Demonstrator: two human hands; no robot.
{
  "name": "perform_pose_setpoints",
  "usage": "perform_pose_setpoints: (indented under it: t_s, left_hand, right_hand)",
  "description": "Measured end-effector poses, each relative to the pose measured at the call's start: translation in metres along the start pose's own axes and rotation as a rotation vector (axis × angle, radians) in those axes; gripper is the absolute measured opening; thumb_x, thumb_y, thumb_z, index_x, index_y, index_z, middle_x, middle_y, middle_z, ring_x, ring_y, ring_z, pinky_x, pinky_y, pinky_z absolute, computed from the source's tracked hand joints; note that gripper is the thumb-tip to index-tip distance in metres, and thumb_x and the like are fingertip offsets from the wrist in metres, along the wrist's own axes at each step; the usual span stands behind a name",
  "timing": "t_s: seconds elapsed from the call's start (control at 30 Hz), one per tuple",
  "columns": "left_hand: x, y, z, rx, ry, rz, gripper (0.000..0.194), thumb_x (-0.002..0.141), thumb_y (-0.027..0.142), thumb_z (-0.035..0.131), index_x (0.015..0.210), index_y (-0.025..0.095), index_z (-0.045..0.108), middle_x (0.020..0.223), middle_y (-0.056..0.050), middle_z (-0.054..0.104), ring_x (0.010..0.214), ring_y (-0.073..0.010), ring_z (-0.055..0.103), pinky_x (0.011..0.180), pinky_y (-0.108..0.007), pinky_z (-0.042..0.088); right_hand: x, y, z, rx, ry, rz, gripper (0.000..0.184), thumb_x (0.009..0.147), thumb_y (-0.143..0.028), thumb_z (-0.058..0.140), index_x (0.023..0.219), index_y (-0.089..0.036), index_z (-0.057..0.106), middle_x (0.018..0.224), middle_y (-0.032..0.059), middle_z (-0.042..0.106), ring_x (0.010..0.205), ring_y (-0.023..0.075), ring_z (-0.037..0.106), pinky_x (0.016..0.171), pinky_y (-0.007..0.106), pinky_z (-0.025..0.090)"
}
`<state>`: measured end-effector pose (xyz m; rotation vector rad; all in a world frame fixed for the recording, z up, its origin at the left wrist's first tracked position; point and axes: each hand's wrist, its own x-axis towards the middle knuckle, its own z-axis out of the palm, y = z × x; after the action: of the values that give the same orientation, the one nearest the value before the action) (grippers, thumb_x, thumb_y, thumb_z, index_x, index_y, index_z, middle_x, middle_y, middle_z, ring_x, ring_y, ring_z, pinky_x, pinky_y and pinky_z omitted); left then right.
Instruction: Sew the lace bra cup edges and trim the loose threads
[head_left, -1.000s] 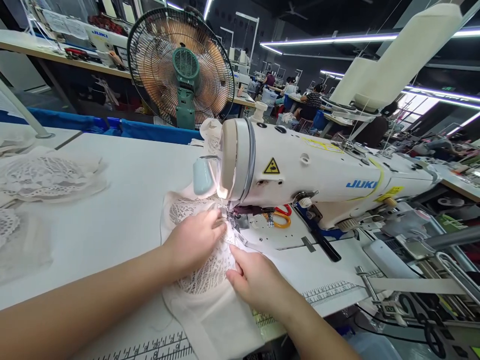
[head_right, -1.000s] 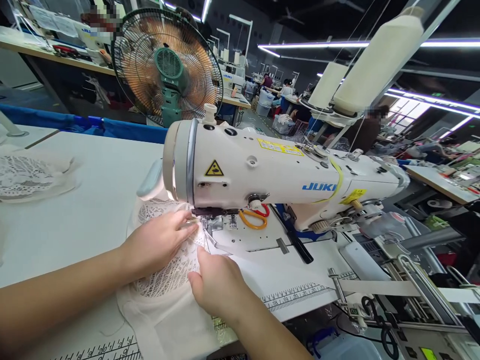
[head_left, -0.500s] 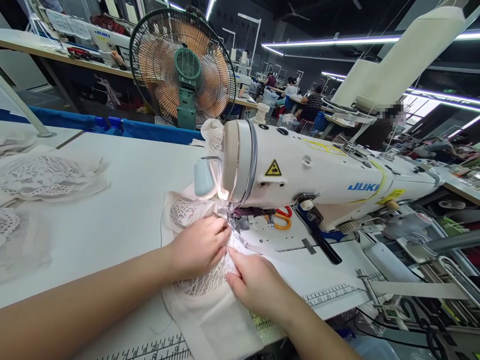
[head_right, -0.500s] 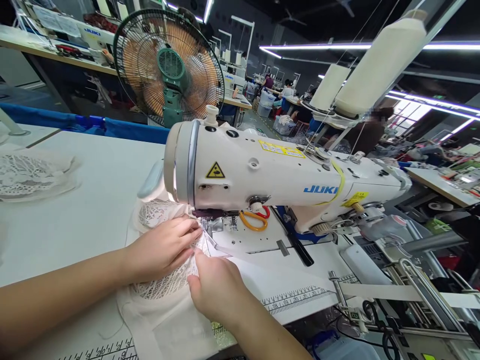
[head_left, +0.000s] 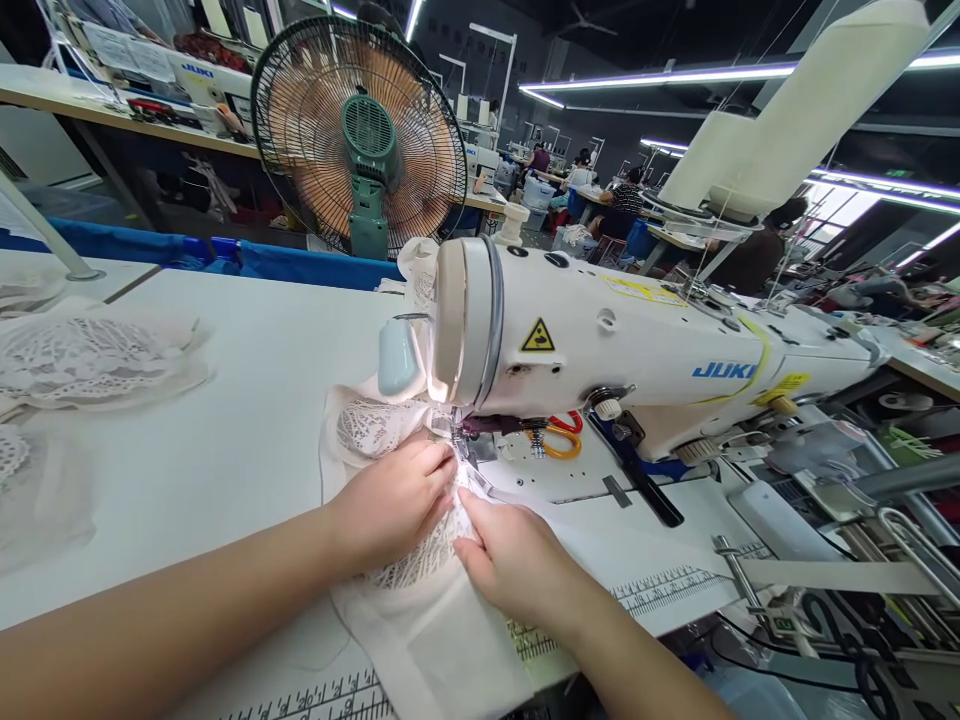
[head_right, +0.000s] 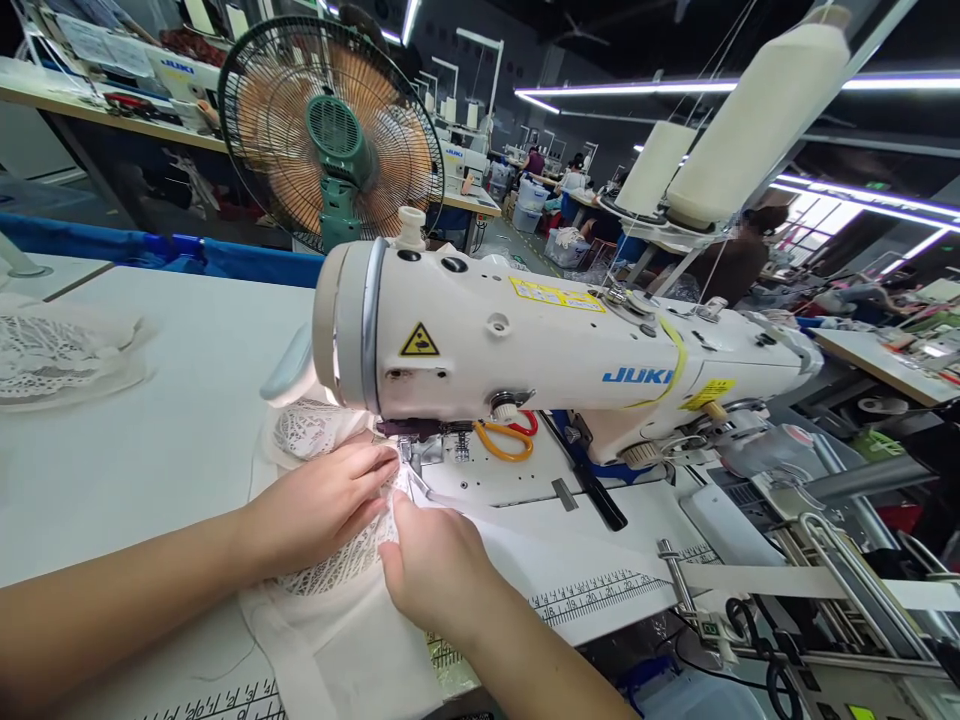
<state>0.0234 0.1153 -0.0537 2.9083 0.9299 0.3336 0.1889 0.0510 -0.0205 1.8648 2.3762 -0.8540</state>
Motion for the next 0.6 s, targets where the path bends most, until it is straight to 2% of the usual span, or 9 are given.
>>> perform_pose_setpoints:
  t_s: [0.23, 0.43, 0.5, 0.6]
  left_hand:
    - [0.004, 0.002, -0.003, 0.014, -0.052, -0.055, 0.03, 0.091, 0.019, 0.041, 0.106, 0.005, 0.064, 0.108, -0.019, 0.063, 0.099, -0.0312, 0.059, 0.082, -0.045, 0.054]
    - [0.006, -0.005, 0.004, 0.042, -0.031, -0.069, 0.036, 0.093, 0.02, 0.036, 0.112, 0.004, 0.061, 0.111, -0.021, 0.062, 0.099, -0.0308, 0.06, 0.078, -0.042, 0.055]
    - [0.007, -0.007, 0.007, 0.023, -0.012, -0.082, 0.035, 0.093, 0.021, 0.035, 0.106, 0.006, 0.063, 0.109, -0.02, 0.062, 0.097, -0.0299, 0.06, 0.077, -0.041, 0.055]
    - [0.003, -0.007, 0.005, -0.015, 0.003, -0.107, 0.033, 0.091, 0.021, 0.034, 0.093, 0.012, 0.065, 0.102, -0.016, 0.063, 0.092, -0.0277, 0.06, 0.072, -0.04, 0.053]
  right_hand:
    - [0.005, 0.001, -0.003, -0.06, 0.0, -0.013, 0.049, 0.089, -0.025, 0.042, 0.135, -0.01, 0.046, 0.092, 0.0103, 0.071, 0.087, 0.0268, 0.063, 0.063, 0.031, 0.037]
    - [0.01, -0.003, -0.002, -0.151, 0.017, 0.007, 0.05, 0.089, -0.025, 0.041, 0.137, -0.011, 0.043, 0.096, 0.012, 0.071, 0.089, 0.0275, 0.065, 0.066, 0.033, 0.043]
    - [0.012, -0.003, -0.001, -0.17, 0.043, 0.019, 0.048, 0.09, -0.024, 0.041, 0.136, -0.012, 0.044, 0.094, 0.0111, 0.071, 0.087, 0.0271, 0.065, 0.064, 0.033, 0.042]
    - [0.012, 0.0, 0.003, -0.193, 0.082, 0.055, 0.037, 0.09, -0.024, 0.041, 0.124, -0.016, 0.055, 0.09, 0.0085, 0.07, 0.081, 0.0256, 0.064, 0.06, 0.032, 0.039]
